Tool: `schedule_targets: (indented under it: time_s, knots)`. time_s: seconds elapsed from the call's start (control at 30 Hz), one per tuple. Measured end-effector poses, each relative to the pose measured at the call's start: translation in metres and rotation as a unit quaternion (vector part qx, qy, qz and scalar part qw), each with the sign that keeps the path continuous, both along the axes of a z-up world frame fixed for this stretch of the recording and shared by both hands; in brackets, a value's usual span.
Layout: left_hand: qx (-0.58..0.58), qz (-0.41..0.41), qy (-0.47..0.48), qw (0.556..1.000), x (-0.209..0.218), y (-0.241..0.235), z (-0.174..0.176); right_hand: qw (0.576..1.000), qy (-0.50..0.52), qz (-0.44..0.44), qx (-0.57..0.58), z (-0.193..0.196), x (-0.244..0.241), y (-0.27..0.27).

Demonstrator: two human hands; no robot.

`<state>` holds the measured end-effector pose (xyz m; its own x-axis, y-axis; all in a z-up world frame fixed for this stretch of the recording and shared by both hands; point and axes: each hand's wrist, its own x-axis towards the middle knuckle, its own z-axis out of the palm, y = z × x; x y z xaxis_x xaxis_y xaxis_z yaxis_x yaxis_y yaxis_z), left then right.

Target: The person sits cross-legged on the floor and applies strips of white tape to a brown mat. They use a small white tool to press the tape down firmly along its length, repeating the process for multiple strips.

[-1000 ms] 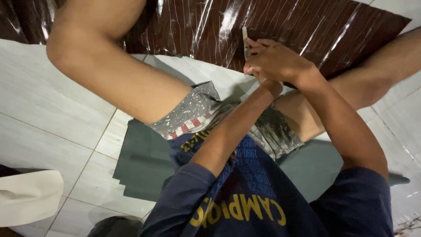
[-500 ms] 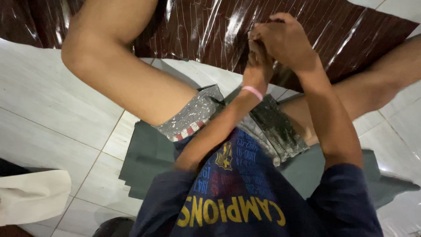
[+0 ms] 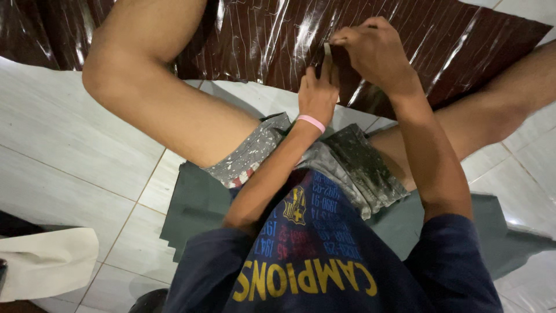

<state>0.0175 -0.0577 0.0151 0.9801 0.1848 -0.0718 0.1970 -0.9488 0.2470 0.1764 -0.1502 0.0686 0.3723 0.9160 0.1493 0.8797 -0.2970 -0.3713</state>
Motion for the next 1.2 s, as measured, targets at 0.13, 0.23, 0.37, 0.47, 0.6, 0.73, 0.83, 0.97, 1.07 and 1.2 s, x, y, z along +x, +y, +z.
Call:
schedule_targets:
  time_s: [0.13, 0.23, 0.37, 0.47, 0.6, 0.73, 0.83, 0.97, 1.07, 1.2]
  knots:
    - [-0.042, 0.021, -0.02, 0.999, -0.002, 0.005, 0.001, 0.999, 0.025, 0.001, 0.027, -0.006, 0.004, -0.011]
    - [-0.14, 0.027, -0.023, 0.989, -0.003, 0.016, 0.006, 0.998, 0.05, -0.025, -0.014, -0.016, 0.003, -0.018]
    - [-0.193, 0.024, -0.009, 0.981, -0.007, 0.033, 0.012, 0.998, 0.03, -0.054, -0.03, -0.017, -0.024, -0.028]
    - [-0.221, 0.03, 0.006, 0.975, -0.004, 0.038, 0.017, 0.994, 0.03, -0.069, -0.077, 0.0, -0.066, -0.043]
    - [-0.216, 0.024, 0.02, 0.976, 0.0, 0.041, 0.019, 0.984, 0.16, -0.078, -0.01, 0.023, -0.105, -0.075]
    - [-0.211, 0.023, 0.018, 0.977, -0.002, 0.04, 0.014, 0.974, 0.209, -0.077, 0.04, 0.022, -0.103, -0.089]
    - [-0.213, 0.02, 0.009, 0.977, -0.003, 0.04, 0.012, 0.982, 0.181, -0.057, 0.023, 0.021, -0.1, -0.082]
    - [-0.215, 0.019, 0.005, 0.976, -0.003, 0.04, 0.012, 0.983, 0.171, -0.061, 0.018, 0.025, -0.1, -0.076]
    - [-0.218, 0.016, 0.006, 0.976, -0.002, 0.041, 0.013, 0.984, 0.167, -0.066, 0.018, 0.027, -0.099, -0.077]
    - [-0.223, 0.015, 0.011, 0.975, -0.001, 0.042, 0.015, 0.985, 0.16, -0.065, 0.017, 0.026, -0.099, -0.079]
